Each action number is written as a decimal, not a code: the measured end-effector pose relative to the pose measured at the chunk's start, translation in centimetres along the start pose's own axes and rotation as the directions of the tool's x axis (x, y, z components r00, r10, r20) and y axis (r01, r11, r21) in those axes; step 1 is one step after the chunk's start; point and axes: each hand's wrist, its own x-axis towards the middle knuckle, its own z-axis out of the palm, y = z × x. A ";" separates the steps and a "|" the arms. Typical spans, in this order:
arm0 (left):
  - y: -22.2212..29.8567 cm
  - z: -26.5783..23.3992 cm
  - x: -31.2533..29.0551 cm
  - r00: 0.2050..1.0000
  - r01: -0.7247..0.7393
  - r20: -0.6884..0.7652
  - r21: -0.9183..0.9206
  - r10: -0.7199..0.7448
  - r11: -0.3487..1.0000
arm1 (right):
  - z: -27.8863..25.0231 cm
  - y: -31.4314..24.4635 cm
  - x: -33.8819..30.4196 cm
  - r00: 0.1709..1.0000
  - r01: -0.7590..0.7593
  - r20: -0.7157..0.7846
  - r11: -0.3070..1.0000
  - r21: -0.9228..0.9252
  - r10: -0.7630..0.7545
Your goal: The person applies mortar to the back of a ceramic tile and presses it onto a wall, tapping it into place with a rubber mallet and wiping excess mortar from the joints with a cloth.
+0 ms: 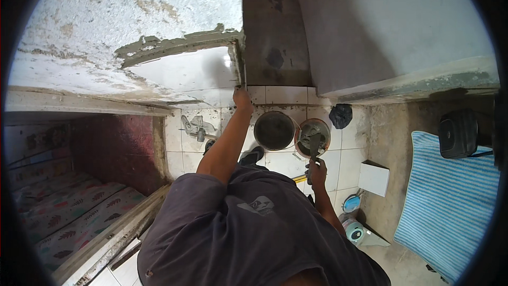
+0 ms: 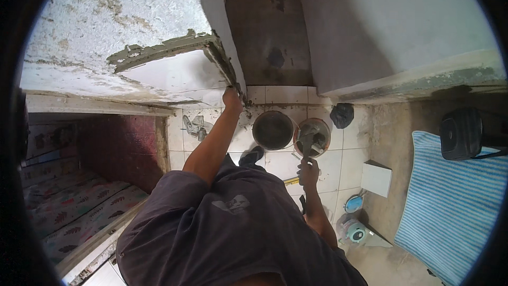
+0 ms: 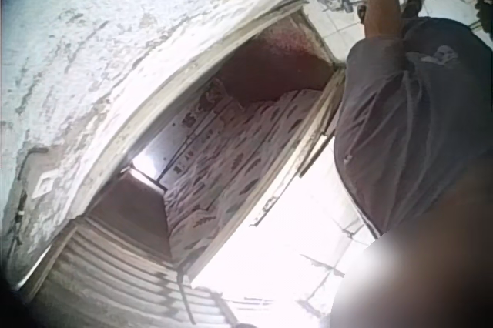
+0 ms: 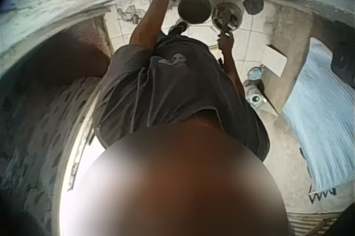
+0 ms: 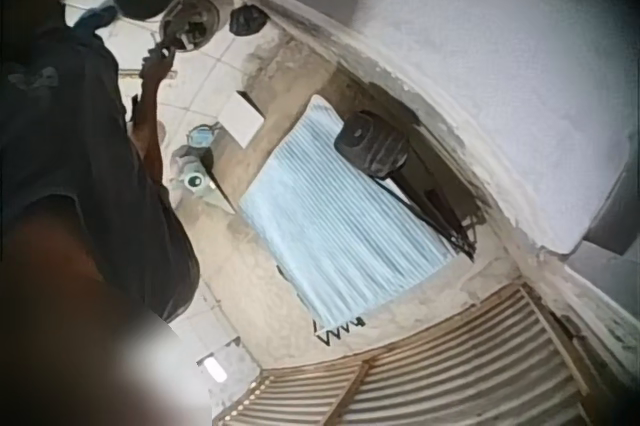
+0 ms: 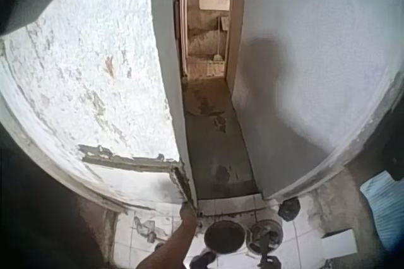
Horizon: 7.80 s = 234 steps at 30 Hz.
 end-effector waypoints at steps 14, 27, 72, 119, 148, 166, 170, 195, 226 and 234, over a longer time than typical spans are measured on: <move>9.4 -1.6 -2.4 0.884 0.443 0.130 -0.538 -0.448 0.717 | 1.5 -0.5 0.7 0.994 0.031 0.104 1.000 -0.005 -0.030; 18.1 -3.2 -8.6 0.864 0.500 0.396 -0.607 -0.311 0.617 | 2.2 -2.1 1.4 0.980 0.118 0.167 0.993 -0.027 -0.112; 0.8 -34.8 -7.0 0.955 0.292 0.039 0.037 -0.294 0.956 | 19.8 -24.6 -13.5 0.683 -0.299 0.654 0.692 0.657 -0.325; -11.7 -23.0 -17.5 0.976 -0.204 0.085 0.668 0.199 0.716 | 0.7 3.5 -0.5 0.874 0.104 0.469 0.991 0.079 -0.129; -5.5 -52.5 -1.8 0.924 0.185 -0.369 0.198 -0.101 0.963 | 15.2 15.6 20.3 0.899 -0.150 0.270 0.823 -0.547 0.344; -9.6 -52.4 32.1 0.919 -0.303 -0.111 0.417 0.379 0.857 | 38.4 11.8 22.8 0.596 0.778 0.413 0.367 -0.510 -0.689; -11.3 -50.8 33.3 0.882 -0.326 -0.237 0.320 0.408 0.890 | 52.8 10.9 13.7 0.110 0.989 0.591 0.026 -0.148 -0.799; -18.6 -48.2 24.4 0.996 0.084 0.067 -0.461 -0.060 0.884 | 63.6 21.3 11.7 -0.032 0.934 0.581 -0.232 -0.273 -0.813; -23.2 -49.3 20.3 0.988 0.042 -0.107 -0.514 -0.113 0.857 | 32.9 24.9 21.1 0.697 0.453 0.028 0.409 -0.792 -0.717; -23.9 -50.1 20.7 0.986 0.006 -0.144 -0.475 -0.085 0.880 | 28.9 26.9 28.9 0.766 0.313 0.219 0.053 -0.948 -0.604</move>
